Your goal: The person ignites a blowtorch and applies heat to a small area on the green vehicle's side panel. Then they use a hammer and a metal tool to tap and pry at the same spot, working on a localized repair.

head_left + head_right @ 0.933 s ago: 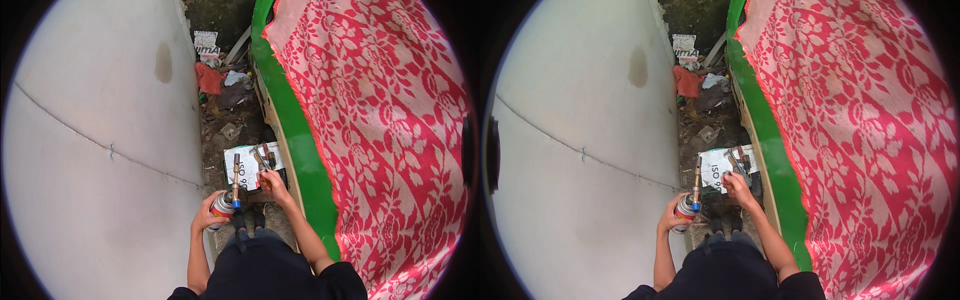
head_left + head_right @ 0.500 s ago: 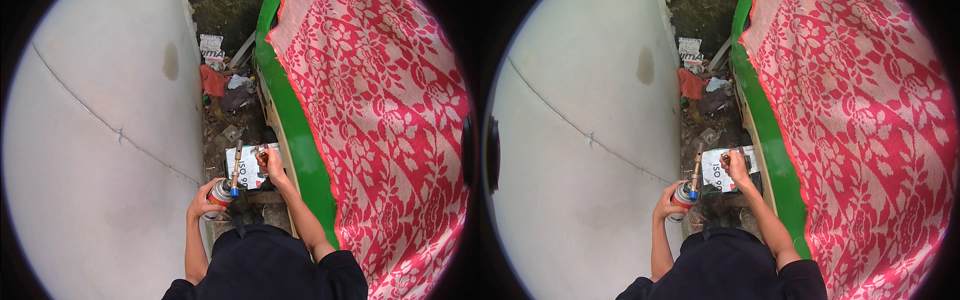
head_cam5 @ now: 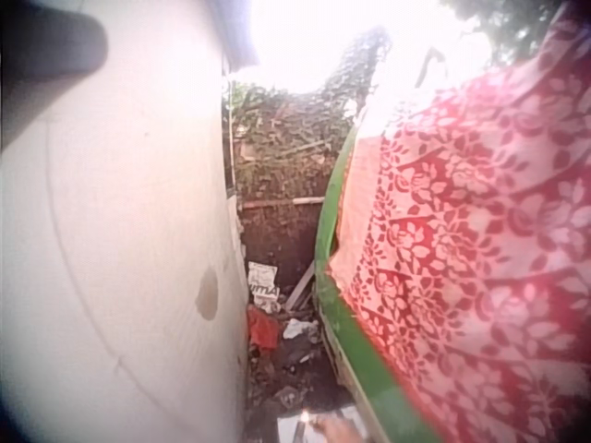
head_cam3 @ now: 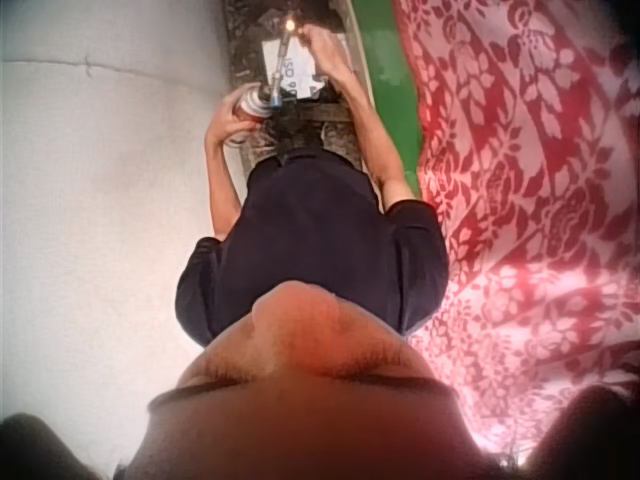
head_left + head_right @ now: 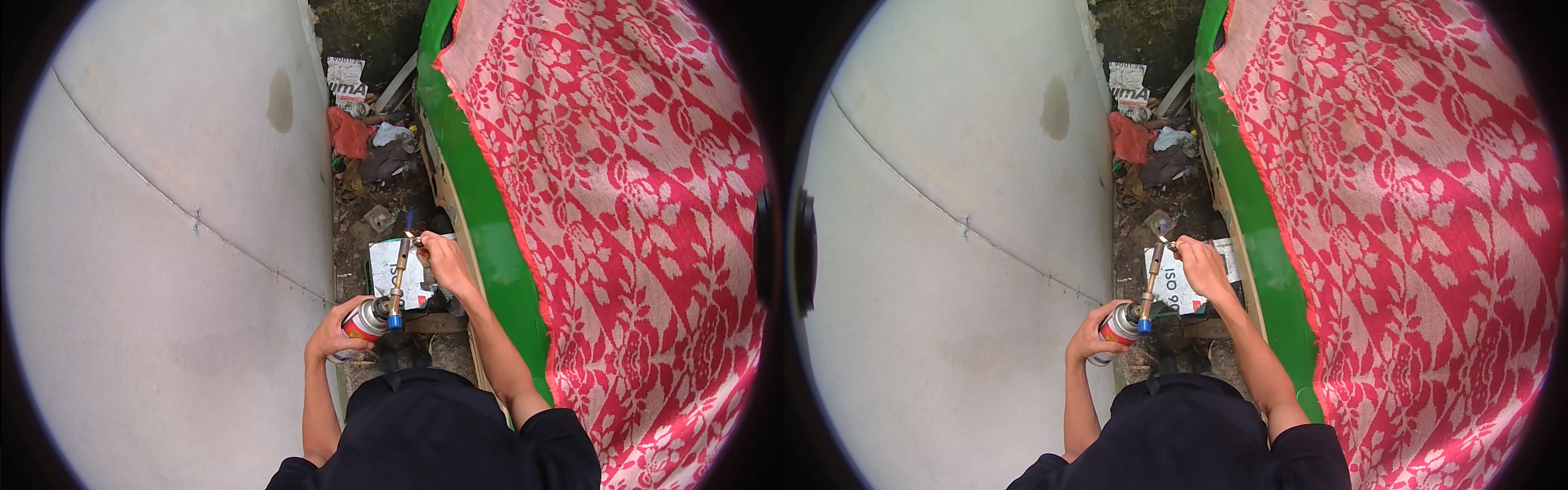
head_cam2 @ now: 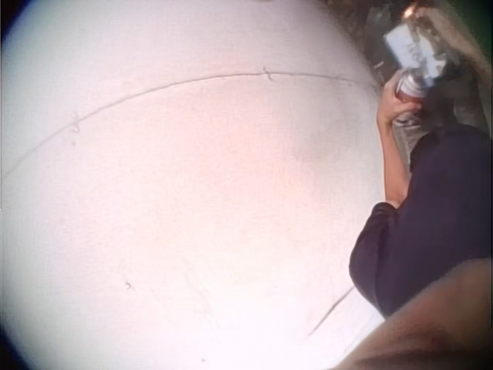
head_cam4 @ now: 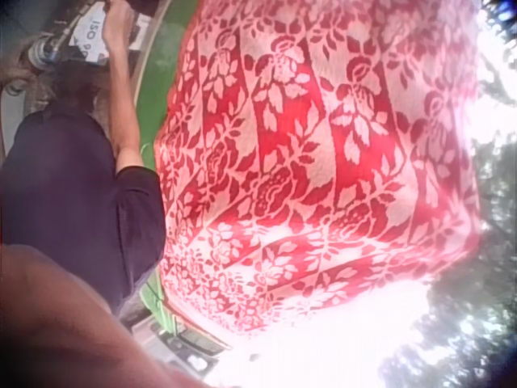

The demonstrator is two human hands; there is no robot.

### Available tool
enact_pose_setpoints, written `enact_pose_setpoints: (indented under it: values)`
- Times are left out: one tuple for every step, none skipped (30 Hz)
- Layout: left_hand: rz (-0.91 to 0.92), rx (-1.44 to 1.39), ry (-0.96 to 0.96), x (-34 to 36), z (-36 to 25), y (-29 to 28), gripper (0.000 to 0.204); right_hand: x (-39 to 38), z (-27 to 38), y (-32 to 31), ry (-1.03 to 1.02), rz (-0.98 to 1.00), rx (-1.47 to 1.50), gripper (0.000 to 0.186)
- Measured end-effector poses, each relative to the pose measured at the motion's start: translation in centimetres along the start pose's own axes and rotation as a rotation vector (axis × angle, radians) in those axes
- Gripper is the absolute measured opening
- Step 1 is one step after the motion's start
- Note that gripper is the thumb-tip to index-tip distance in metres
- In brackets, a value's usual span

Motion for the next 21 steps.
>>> enact_pose_setpoints:
  values:
    - [0.0, 0.022, 0.005, 0.1, -0.1, 0.0, 0.082, -0.2, 0.6, -0.4, -0.017, -0.001, -0.054, 0.04]
    - [0.0, 0.044, 0.009, 0.1, -0.1, 0.1, 0.081, -0.3, 1.1, -0.8, -0.033, -0.002, -0.108, 0.039]
    - [-0.001, 0.066, 0.013, 0.1, -0.2, 0.1, 0.081, -0.5, 1.3, -1.1, -0.05, -0.002, -0.161, 0.039]
    - [0.001, 0.074, 0.008, 0.2, -0.2, 0.2, 0.082, -0.6, 1.4, -1.4, -0.064, -0.013, -0.186, 0.038]
    - [0.003, 0.083, 0.002, 0.2, -0.2, 0.2, 0.082, -0.8, 1.5, -1.7, -0.079, -0.024, -0.21, 0.038]
    - [0.004, 0.091, -0.003, 0.2, -0.2, 0.2, 0.082, -0.9, 1.6, -2.0, -0.094, -0.034, -0.233, 0.037]
    - [0.003, 0.097, -0.004, 0.3, -0.3, 0.2, 0.082, -1.0, 1.8, -2.1, -0.091, -0.04, -0.248, 0.037]
    - [0.001, 0.103, -0.004, 0.3, -0.3, 0.3, 0.081, -1.2, 2.1, -2.3, -0.087, -0.045, -0.263, 0.036]
    - [0.0, 0.109, -0.004, 0.3, -0.3, 0.2, 0.081, -1.3, 2.3, -2.4, -0.084, -0.051, -0.278, 0.036]
    - [-0.002, 0.12, -0.006, 0.3, -0.3, 0.3, 0.081, -1.3, 2.5, -2.5, -0.108, -0.05, -0.304, 0.036]
    - [-0.004, 0.13, -0.008, 0.3, -0.3, 0.4, 0.08, -1.3, 2.7, -2.7, -0.131, -0.049, -0.331, 0.036]
    - [-0.006, 0.141, -0.009, 0.2, -0.4, 0.5, 0.08, -1.2, 2.9, -2.7, -0.155, -0.047, -0.358, 0.036]
    - [0.0, 0.156, -0.017, 0.2, -0.3, 0.5, 0.079, -1.1, 2.9, -2.7, -0.168, -0.027, -0.384, 0.037]
    - [0.005, 0.172, -0.025, 0.2, -0.3, 0.6, 0.079, -0.9, 2.9, -2.7, -0.18, -0.007, -0.411, 0.037]
    - [0.011, 0.188, -0.032, 0.2, -0.3, 0.6, 0.079, -0.9, 2.8, -2.6, -0.192, 0.013, -0.438, 0.037]
    - [0.009, 0.199, -0.029, 0.2, -0.4, 0.6, 0.079, -0.9, 2.6, -2.5, -0.199, 0.028, -0.452, 0.037]
    - [0.007, 0.21, -0.026, 0.2, -0.6, 0.7, 0.078, -0.9, 2.5, -2.4, -0.207, 0.044, -0.465, 0.037]
    - [0.006, 0.221, -0.023, 0.2, -0.7, 0.7, 0.078, -0.9, 2.4, -2.3, -0.214, 0.06, -0.479, 0.036]
    - [0.006, 0.225, -0.032, 0.1, -0.5, 0.8, 0.078, -1.0, 2.2, -2.2, -0.191, 0.07, -0.474, 0.036]
    - [0.006, 0.229, -0.04, 0.1, -0.4, 0.8, 0.078, -1.1, 2.2, -2.2, -0.168, 0.081, -0.468, 0.035]
    - [0.006, 0.233, -0.049, 0.0, -0.3, 0.8, 0.078, -1.3, 2.0, -2.2, -0.145, 0.091, -0.463, 0.034]
Point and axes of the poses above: each hand's wrist, its own x-axis towards the middle knuckle, its own y-axis out of the palm, z = x × y, the point moved 8 cm from there along x, towards the middle knuckle, and after that the axes turned 3 degrees about x, right-handed, at the moved point
